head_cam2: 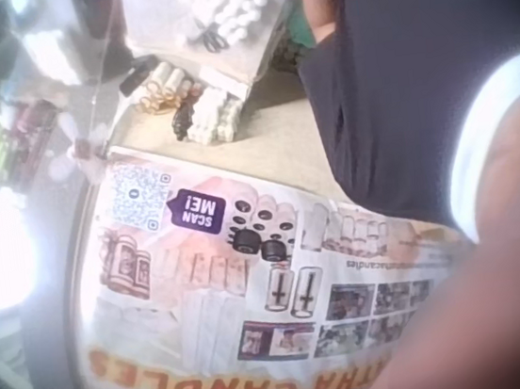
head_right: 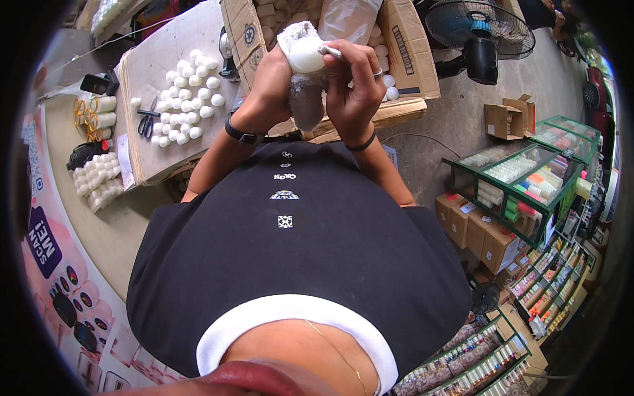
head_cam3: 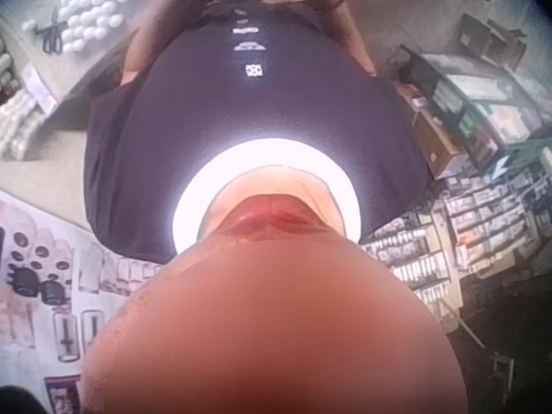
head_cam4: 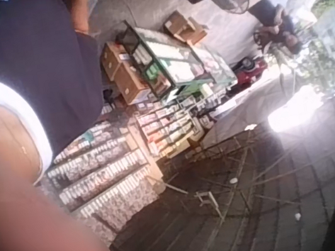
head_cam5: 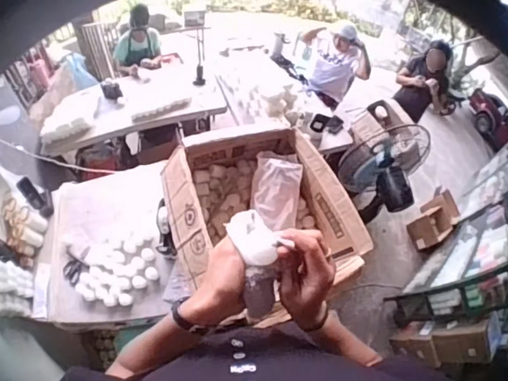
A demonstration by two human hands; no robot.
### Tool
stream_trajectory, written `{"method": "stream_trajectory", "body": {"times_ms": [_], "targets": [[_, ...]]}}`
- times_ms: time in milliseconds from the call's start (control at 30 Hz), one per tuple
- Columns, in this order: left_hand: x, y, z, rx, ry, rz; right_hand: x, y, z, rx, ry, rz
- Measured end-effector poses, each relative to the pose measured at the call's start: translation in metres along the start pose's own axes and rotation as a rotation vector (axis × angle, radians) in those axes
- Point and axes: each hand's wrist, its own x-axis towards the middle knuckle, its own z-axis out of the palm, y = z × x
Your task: The person wipes small white cylindrical objects, likely candles, with a white cloth. They pick up each object from a cardboard box, wipe it, and place it on a table. The process is repeated for multiple objects.
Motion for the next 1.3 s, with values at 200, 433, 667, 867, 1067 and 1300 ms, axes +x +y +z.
{"method": "stream_trajectory", "body": {"times_ms": [200,433,667,867,1067,1300], "targets": [[0.009,-0.012,0.001,-0.044,0.005,0.175,-0.002,-0.006,0.009,-0.02,0.137,0.048],[0.01,-0.024,-0.006,0.57,0.097,0.613,0.0,-0.01,0.019,-0.101,0.129,0.066],[0.008,-0.024,-0.004,0.828,0.241,0.881,-0.002,-0.015,0.019,-0.131,0.148,0.012],[0.009,-0.018,-0.008,0.928,0.216,0.973,-0.002,-0.017,0.021,-0.087,0.126,-0.013],[0.009,-0.019,-0.004,0.363,0.24,0.72,-0.001,-0.014,0.014,0.058,0.016,-0.1],[-0.001,-0.01,0.003,0.271,0.18,0.692,0.01,-0.016,0.008,0.512,0.094,0.155]]}}
